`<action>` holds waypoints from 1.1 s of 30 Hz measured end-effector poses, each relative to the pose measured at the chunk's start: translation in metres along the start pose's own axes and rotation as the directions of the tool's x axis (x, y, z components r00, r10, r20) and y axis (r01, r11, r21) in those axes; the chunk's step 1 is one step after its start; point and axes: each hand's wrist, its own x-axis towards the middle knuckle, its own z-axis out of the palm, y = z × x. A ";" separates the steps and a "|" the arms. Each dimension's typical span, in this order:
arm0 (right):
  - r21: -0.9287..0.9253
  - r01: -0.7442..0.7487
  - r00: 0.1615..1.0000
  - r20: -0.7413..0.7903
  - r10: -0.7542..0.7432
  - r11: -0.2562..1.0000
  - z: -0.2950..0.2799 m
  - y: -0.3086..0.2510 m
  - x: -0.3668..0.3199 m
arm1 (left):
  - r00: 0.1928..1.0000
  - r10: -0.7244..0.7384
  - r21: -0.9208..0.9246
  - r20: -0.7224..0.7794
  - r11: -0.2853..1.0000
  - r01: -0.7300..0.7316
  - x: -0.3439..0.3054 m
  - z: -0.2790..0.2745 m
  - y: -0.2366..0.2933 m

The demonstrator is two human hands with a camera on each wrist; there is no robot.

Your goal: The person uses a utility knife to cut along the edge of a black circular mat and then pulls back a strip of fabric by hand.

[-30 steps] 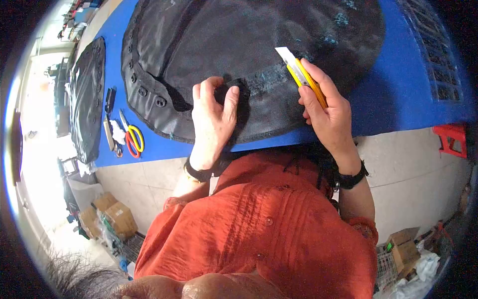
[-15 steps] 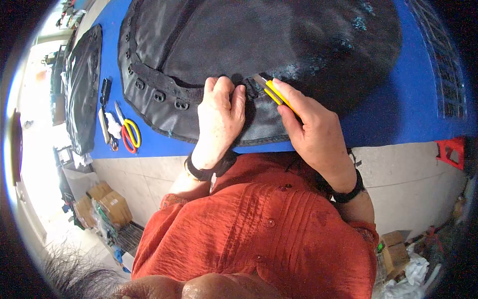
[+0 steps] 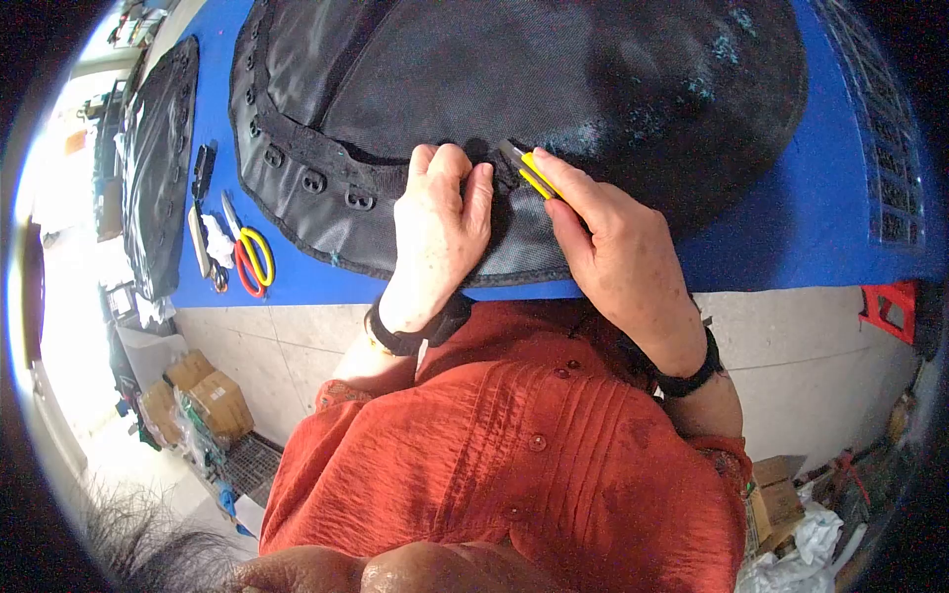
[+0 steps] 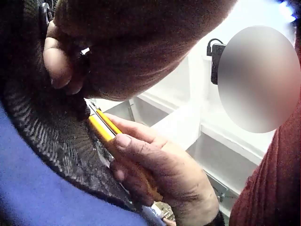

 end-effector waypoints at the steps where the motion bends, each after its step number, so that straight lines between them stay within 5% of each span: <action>1: 0.004 -0.015 1.000 0.005 0.015 1.000 -0.001 -0.002 0.000 | 1.000 -0.003 -0.004 0.001 1.000 0.003 0.000 0.000 0.000; 33: 0.084 -0.016 1.000 -0.008 0.017 0.996 -0.016 -0.004 -0.024 | 0.999 0.025 -0.019 -0.046 0.999 -0.026 -0.005 0.001 -0.007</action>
